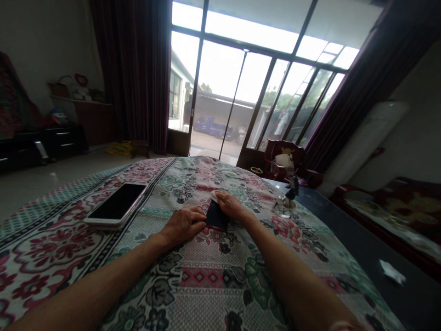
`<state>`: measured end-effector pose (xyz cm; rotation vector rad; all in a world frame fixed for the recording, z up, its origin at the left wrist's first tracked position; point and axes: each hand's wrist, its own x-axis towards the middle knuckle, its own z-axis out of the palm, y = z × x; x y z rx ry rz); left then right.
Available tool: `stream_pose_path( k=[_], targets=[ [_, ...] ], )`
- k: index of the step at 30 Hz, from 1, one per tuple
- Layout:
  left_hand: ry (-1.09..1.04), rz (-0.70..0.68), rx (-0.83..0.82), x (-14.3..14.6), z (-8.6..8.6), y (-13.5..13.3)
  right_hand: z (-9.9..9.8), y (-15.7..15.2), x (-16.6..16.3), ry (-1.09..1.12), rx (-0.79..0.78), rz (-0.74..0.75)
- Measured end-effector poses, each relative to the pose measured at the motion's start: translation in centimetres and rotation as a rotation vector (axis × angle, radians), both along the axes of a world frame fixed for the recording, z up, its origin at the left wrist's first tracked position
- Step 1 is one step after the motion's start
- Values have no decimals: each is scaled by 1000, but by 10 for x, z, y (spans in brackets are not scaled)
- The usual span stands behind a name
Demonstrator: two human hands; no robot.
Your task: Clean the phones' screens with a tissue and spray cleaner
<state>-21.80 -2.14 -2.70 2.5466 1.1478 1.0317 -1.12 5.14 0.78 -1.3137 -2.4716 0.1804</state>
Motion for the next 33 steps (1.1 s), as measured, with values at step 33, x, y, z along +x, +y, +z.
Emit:
stream_pose_path(
  k=[33],
  targets=[
    [-37, 65, 16, -1, -1, 0, 1, -90, 6, 158, 48, 392]
  ],
)
